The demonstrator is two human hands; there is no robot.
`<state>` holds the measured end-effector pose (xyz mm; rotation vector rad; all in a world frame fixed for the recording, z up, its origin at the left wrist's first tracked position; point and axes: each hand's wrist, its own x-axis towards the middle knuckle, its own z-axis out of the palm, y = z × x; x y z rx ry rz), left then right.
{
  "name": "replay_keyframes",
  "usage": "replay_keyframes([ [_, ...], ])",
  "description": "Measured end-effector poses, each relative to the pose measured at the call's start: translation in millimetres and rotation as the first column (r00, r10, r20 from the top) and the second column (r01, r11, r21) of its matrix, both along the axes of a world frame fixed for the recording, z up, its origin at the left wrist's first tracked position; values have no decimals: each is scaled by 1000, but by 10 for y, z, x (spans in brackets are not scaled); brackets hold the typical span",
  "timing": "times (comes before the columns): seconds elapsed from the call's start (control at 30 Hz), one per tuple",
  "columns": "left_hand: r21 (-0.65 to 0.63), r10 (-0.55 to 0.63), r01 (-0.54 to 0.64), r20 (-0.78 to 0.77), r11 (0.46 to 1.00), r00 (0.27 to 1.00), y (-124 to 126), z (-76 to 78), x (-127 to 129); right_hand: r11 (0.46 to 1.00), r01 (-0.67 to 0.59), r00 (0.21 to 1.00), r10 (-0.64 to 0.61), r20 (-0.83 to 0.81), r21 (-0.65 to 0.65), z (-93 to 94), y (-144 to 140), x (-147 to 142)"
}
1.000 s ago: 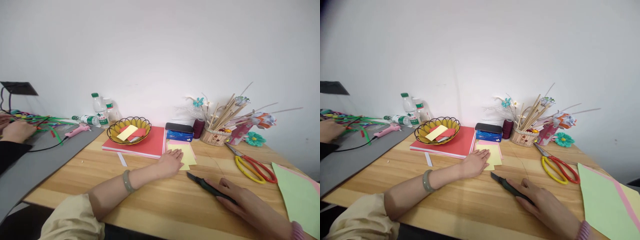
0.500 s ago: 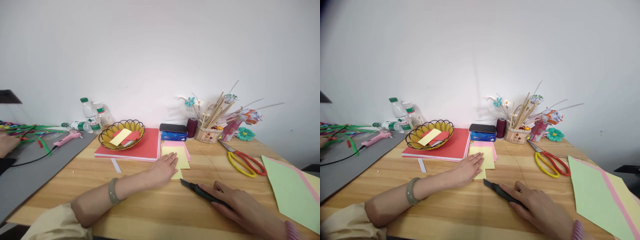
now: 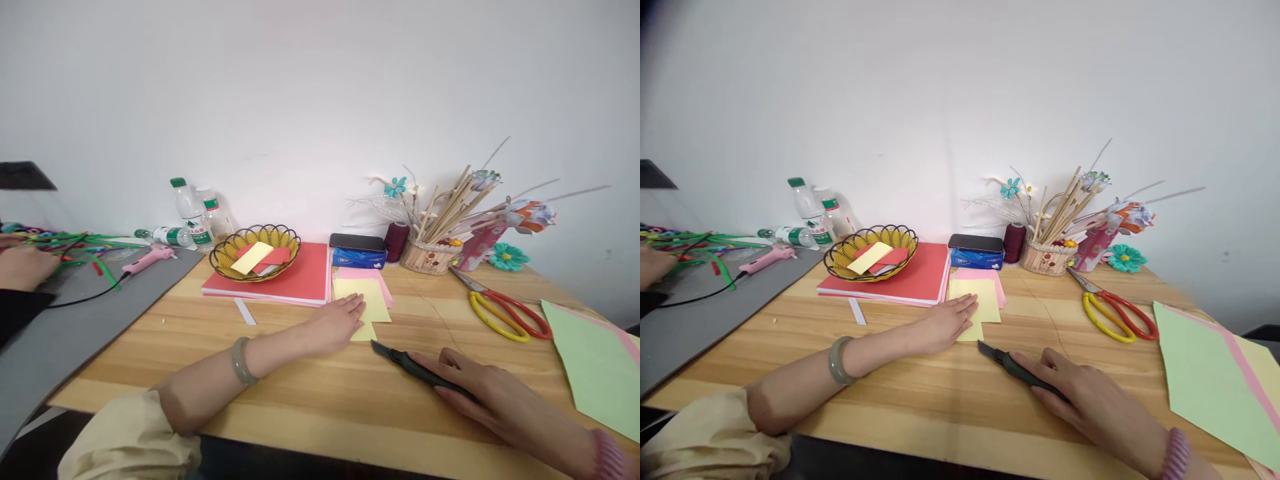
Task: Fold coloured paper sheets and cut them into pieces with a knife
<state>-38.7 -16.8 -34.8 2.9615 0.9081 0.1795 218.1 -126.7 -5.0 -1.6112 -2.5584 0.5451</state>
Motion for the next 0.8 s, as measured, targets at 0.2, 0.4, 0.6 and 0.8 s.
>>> replay_keyframes([
  [0.2,-7,4,-4,-26,1000,1000,-19,36,-4,999,-33,999,34,15,-33,72,26,-3],
  [0.4,9,-1,1,-29,1000,1000,-8,4,-5,997,-5,1000,6,23,-73,91,19,-3],
  [0.6,15,0,0,-29,1000,1000,-7,0,2,997,-23,999,26,37,-71,116,-28,-23],
  [0.8,31,6,-6,-11,1000,1000,-11,0,-14,1000,-1,1000,2,22,-24,84,-34,-30],
])
